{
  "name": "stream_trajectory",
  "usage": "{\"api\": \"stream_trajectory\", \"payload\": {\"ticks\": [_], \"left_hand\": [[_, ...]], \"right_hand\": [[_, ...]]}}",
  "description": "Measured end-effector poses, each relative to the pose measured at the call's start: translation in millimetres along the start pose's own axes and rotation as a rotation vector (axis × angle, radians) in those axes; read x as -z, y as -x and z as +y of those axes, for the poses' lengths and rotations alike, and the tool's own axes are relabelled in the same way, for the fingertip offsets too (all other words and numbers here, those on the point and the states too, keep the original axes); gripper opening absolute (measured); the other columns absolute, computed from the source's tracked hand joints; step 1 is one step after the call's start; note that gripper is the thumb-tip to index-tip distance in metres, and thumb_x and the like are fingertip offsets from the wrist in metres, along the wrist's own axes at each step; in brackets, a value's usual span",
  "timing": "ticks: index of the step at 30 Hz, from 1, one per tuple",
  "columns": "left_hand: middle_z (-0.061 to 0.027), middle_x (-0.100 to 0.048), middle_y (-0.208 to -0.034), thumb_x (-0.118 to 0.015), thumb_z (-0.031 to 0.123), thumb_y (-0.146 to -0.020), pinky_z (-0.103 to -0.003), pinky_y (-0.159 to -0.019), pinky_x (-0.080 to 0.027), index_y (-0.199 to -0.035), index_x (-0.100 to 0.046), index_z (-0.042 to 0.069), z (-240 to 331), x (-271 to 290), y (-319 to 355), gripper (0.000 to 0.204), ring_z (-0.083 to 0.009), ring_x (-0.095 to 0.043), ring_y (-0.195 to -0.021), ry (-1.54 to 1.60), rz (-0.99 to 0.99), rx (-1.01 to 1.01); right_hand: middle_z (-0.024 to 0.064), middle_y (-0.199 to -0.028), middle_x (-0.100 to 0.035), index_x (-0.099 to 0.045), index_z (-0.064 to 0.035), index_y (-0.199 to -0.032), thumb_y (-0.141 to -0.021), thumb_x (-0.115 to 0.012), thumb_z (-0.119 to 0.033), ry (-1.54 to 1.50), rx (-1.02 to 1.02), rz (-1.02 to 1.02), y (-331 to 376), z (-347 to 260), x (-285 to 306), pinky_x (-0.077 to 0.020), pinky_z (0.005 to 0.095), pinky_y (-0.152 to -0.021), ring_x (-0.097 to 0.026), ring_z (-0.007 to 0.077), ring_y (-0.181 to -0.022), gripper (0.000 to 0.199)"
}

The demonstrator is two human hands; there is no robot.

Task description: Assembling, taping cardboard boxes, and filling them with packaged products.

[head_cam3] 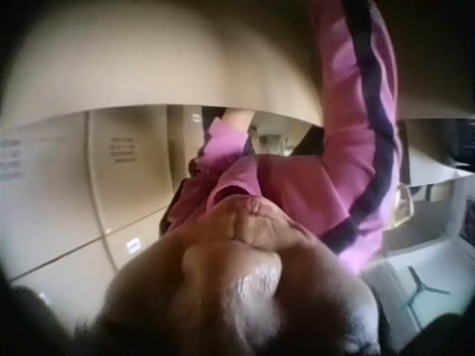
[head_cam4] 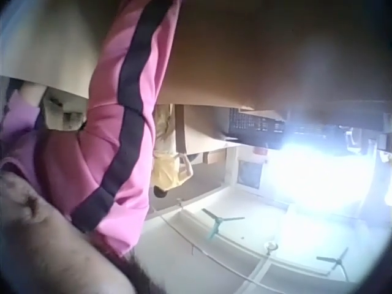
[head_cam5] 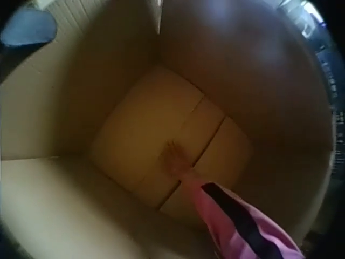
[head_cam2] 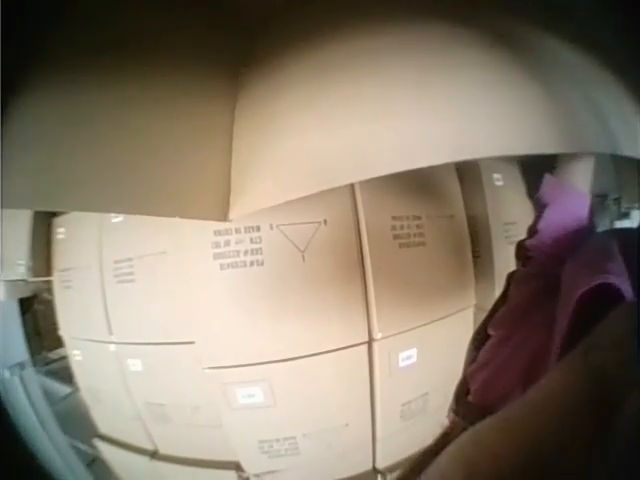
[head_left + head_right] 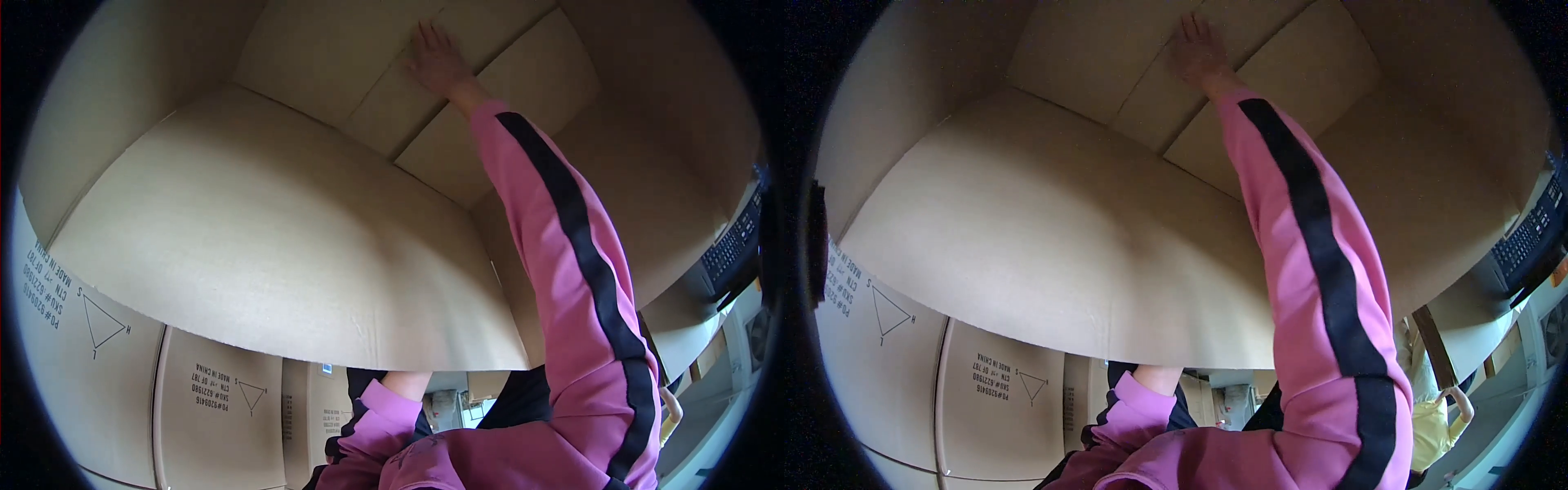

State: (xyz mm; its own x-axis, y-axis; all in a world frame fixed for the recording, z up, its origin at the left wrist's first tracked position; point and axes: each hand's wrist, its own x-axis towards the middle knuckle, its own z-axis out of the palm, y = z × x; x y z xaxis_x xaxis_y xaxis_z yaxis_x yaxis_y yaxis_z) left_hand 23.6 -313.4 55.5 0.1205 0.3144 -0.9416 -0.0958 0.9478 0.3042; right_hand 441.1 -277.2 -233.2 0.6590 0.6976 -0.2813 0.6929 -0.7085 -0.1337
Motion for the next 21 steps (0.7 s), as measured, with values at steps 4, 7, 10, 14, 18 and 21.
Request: {"api": "stream_trajectory", "payload": {"ticks": [4, 7, 10, 14, 18, 21], "left_hand": [[-0.0098, -0.050, -0.113, -0.039, 0.044, -0.086, -0.038, -0.087, -0.041, -0.116, -0.044, 0.004, 16, 9, -5, 0.050, -0.0248, -0.049, -0.102, 0.006, -0.007, -0.027], [-0.0097, -0.050, -0.113, -0.039, 0.044, -0.086, -0.038, -0.087, -0.041, -0.116, -0.044, 0.004, 19, -12, -46, 0.051, -0.0247, -0.049, -0.103, 0.026, -0.061, -0.018], [-0.0096, -0.050, -0.113, -0.039, 0.045, -0.086, -0.038, -0.087, -0.041, -0.116, -0.044, 0.004, 14, -30, -86, 0.051, -0.0246, -0.049, -0.103, 0.053, -0.107, -0.014], [-0.0086, -0.049, -0.114, -0.037, 0.049, -0.085, -0.038, -0.088, -0.040, -0.117, -0.044, 0.005, -18, -81, -66, 0.054, -0.0238, -0.047, -0.106, 0.008, -0.134, -0.074], [-0.0048, -0.043, -0.119, -0.038, 0.057, -0.082, -0.043, -0.083, -0.041, -0.121, -0.039, 0.018, 8, -135, -24, 0.056, -0.0204, -0.044, -0.105, -0.261, -0.112, -0.181], [-0.0069, -0.047, -0.110, -0.052, 0.040, -0.082, -0.037, -0.068, -0.046, -0.118, -0.036, 0.013, -20, -141, -56, 0.048, -0.0187, -0.050, -0.092, -0.598, -0.195, -0.141]], "right_hand": [[0.0177, -0.139, -0.020, -0.029, 0.0001, -0.128, -0.080, -0.050, -0.037, 0.001, -0.034, 0.056, -2, -6, -2, -0.0226, 0.0456, -0.101, -0.025, 0.0319, -0.125, 0.065], [0.0189, -0.136, -0.025, -0.032, -0.0001, -0.127, -0.079, -0.052, -0.036, -0.209, -0.061, -0.368, -16, 32, 21, -0.0222, 0.0464, -0.101, -0.025, 0.0320, -0.125, 0.064], [0.0164, -0.133, -0.031, -0.036, -0.0037, -0.126, -0.080, -0.052, -0.031, -0.264, -0.045, -0.029, 34, 63, 62, -0.0193, 0.0464, -0.102, -0.025, 0.0317, -0.125, 0.056], [0.0145, -0.135, -0.028, -0.035, -0.0058, -0.127, -0.075, -0.061, -0.022, -0.173, -0.097, 0.199, 147, 109, 192, -0.0185, 0.0459, -0.102, -0.022, 0.0318, -0.127, 0.060], [0.0160, -0.135, -0.027, -0.031, -0.0059, -0.129, -0.066, -0.069, -0.019, -0.043, -0.459, 0.502, 240, 149, 267, -0.0189, 0.0434, -0.102, -0.020, 0.0334, -0.127, 0.075], [0.0176, -0.133, -0.029, -0.026, -0.0016, -0.130, -0.062, -0.071, -0.023, -0.341, -0.776, 0.713, 301, 195, 228, -0.0205, 0.0403, -0.102, -0.023, 0.0353, -0.125, 0.084]]}}
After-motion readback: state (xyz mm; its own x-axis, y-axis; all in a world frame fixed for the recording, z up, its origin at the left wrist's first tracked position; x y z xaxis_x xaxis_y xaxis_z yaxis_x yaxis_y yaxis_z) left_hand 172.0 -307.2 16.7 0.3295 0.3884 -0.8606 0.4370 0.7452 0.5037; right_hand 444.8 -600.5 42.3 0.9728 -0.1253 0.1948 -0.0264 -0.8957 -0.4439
